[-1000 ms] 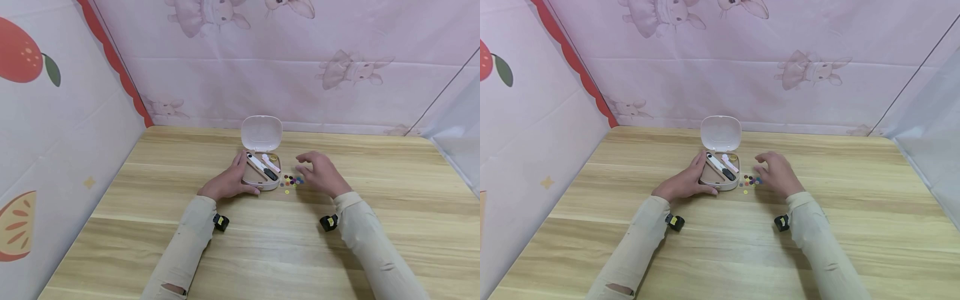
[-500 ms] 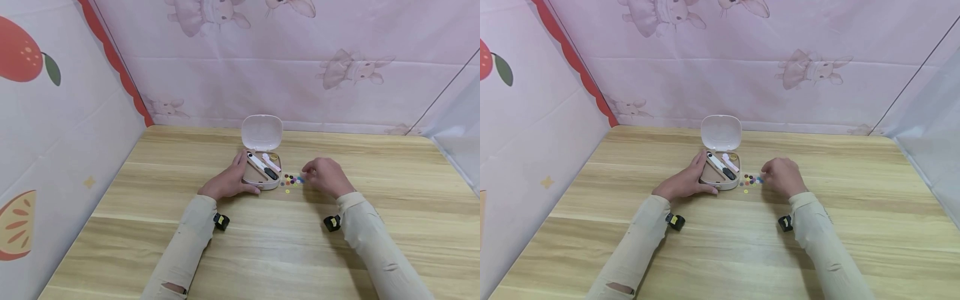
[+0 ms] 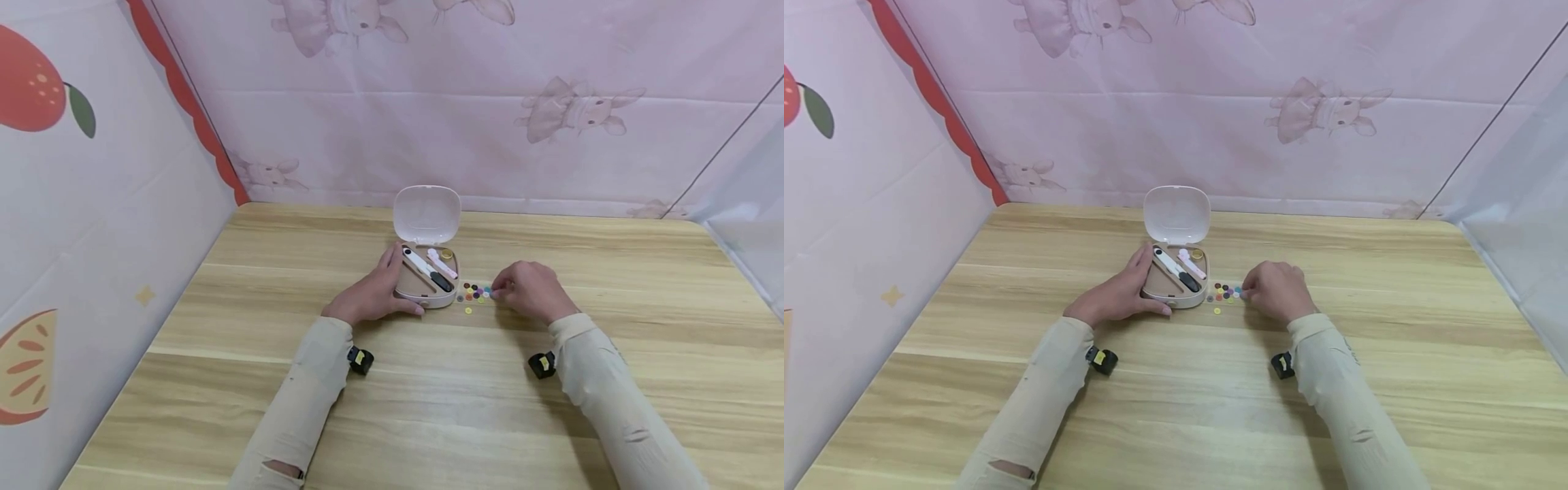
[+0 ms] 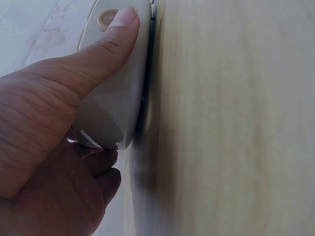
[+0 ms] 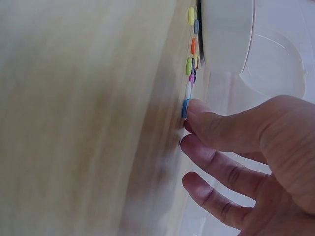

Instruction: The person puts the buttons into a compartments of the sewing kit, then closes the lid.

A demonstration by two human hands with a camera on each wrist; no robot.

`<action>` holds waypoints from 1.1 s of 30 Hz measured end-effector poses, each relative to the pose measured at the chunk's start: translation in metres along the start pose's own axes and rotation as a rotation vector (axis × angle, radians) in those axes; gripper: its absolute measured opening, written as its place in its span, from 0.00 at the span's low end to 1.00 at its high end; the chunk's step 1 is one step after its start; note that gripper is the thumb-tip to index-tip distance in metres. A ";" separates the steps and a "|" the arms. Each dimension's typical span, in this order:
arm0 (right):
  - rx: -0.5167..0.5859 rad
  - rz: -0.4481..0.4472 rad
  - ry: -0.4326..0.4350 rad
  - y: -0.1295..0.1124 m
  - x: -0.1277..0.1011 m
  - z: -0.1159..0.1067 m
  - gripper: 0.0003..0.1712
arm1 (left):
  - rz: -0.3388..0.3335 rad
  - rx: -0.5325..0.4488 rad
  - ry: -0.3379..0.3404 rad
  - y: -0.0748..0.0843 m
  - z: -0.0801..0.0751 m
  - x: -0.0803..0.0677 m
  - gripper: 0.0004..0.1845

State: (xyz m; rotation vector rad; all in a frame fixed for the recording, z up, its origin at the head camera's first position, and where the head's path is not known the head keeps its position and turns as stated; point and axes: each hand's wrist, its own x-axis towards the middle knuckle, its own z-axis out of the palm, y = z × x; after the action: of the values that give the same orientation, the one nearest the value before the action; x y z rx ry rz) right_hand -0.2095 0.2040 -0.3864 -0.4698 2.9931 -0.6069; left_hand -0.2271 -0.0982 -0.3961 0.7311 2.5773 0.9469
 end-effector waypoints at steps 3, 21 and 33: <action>-0.006 -0.002 0.004 -0.001 0.000 0.000 0.04 | -0.002 0.002 -0.001 0.000 0.000 0.000 0.70; -0.038 0.020 0.022 -0.005 0.001 0.000 0.02 | -0.003 0.003 -0.001 0.001 0.000 0.001 0.70; -0.053 0.033 0.019 -0.006 0.004 0.001 0.02 | -0.015 -0.008 -0.002 0.001 -0.001 0.000 0.69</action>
State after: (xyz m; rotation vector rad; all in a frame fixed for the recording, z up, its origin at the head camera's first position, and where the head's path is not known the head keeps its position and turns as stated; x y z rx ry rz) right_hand -0.2112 0.1976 -0.3855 -0.4186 3.0348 -0.5344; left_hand -0.2274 -0.0977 -0.3948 0.7086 2.5722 0.9507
